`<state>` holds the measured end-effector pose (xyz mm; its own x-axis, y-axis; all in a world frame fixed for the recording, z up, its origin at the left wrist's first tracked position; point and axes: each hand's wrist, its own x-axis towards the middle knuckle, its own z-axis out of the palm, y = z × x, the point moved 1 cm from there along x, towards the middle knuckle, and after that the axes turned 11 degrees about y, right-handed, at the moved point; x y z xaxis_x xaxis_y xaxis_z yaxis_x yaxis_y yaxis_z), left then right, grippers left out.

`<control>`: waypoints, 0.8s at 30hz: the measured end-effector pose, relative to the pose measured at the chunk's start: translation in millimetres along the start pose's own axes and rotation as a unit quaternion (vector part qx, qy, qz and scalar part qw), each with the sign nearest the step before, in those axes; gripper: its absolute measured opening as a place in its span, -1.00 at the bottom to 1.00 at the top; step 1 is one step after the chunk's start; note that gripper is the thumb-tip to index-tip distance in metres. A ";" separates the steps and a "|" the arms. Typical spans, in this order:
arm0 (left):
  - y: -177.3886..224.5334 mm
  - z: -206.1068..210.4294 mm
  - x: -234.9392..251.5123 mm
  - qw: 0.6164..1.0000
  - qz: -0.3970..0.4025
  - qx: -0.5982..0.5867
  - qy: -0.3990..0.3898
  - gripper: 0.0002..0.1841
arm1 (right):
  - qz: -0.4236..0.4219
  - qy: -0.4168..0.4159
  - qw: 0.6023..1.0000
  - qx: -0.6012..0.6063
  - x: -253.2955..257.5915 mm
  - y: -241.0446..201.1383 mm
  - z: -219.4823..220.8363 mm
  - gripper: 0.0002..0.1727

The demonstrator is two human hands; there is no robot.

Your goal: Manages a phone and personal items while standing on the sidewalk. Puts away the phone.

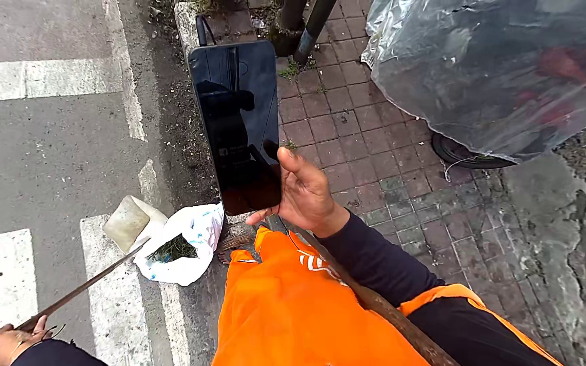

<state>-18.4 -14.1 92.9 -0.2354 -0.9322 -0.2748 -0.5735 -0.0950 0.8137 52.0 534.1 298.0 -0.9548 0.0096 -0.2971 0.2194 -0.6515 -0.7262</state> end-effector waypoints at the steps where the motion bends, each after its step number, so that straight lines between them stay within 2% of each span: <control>1: -6.3 -6.3 -0.5 1.000 -0.005 0.005 0.005 -0.45 | 0.002 -0.006 1.000 -0.004 -0.9 2.1 1.6 -0.54; 6: -45.3 -30.4 19.5 0.999 -0.022 0.007 0.031 -0.43 | 0.013 -0.016 1.000 -0.009 -7.4 13.1 9.2 -0.56; 15: -87.7 -74.2 3.4 0.990 -0.010 0.130 0.061 -0.37 | 0.023 -0.030 0.999 -0.008 -14.8 23.8 16.3 -0.53; 19: -99.9 -91.4 1.2 0.991 -0.040 0.103 0.071 -0.34 | 0.023 -0.031 0.999 -0.005 -15.2 27.3 19.1 -0.56; 24: -101.5 -103.9 -12.9 0.991 -0.053 0.089 0.091 -0.41 | 0.022 -0.029 0.999 -0.011 -13.6 31.8 23.1 -0.65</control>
<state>124.4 -28.7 67.1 -0.0309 -0.9692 -0.2445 -0.7201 -0.1480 0.6778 67.3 495.7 293.2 -0.9539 -0.0627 -0.2934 0.2651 -0.6341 -0.7264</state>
